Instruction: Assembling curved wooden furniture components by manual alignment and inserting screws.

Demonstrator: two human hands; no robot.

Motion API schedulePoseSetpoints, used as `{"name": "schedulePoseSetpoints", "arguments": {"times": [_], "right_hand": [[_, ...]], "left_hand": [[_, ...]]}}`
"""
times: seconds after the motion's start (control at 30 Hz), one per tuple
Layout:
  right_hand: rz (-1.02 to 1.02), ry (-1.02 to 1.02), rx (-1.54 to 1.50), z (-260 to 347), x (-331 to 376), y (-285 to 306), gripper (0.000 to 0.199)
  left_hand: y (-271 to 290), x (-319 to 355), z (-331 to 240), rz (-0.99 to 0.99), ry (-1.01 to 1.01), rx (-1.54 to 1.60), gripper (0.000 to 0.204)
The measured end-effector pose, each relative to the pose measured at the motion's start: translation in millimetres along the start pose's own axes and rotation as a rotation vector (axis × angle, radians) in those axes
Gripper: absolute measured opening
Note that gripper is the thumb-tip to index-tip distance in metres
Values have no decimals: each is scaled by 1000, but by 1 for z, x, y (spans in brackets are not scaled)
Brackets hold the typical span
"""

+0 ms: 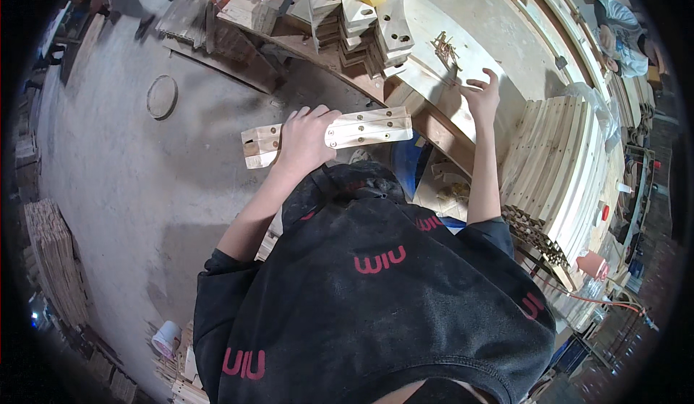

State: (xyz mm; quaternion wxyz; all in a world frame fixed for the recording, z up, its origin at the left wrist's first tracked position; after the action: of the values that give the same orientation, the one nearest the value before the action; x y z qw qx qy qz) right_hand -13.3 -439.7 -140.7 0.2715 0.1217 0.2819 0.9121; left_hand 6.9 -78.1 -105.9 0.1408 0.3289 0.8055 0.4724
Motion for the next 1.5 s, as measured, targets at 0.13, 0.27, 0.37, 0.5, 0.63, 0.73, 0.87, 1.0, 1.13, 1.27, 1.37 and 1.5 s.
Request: {"name": "schedulePoseSetpoints", "arguments": {"times": [0.13,0.27,0.37,0.5,0.63,0.73,0.87,1.0,1.13,1.27,1.37,1.5], "right_hand": [[175,87,0,66,36,-3,54],[579,191,-104,128,88,-38,58],[686,279,-61,132,107,-58,60],[717,315,40,128,115,-70,60],[686,343,67,129,114,-68,60],[670,374,79,132,113,-68,60],[662,433,155,136,114,-73,59],[707,440,234,132,121,-83,59],[753,382,177,130,126,-87,59],[672,445,176,125,126,-91,59],[583,341,190,117,122,-90,58],[403,387,212,124,127,-80,42]], "left_hand": [[1,-1,1,-49,-14,-10,48],[4,-4,1,-61,-8,-57,48],[7,-8,-1,-57,-9,-44,49],[5,-7,-2,-71,-6,-43,51],[3,-6,-3,-84,7,-36,51],[3,-5,-3,-85,11,-35,51],[3,-6,-3,-91,20,-38,51],[3,-5,-2,-90,33,-50,51],[4,-5,-2,-117,29,-41,52],[4,-4,-3,-162,7,-53,51],[7,-3,-7,-200,-16,-43,51],[11,0,-9,-252,-40,-37,53]]}}
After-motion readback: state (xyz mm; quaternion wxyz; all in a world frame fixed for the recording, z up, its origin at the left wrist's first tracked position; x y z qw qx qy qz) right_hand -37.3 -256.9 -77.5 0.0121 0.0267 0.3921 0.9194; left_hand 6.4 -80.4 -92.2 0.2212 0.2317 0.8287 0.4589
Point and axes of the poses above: each hand's wrist, its own x-axis away from the middle knuckle, its own y-axis out of the back of the hand, z = x × y, the point moved 6 cm from there along -x, towards the middle knuckle, and after that the axes turned 7 degrees about z, right-handed, at the moved point
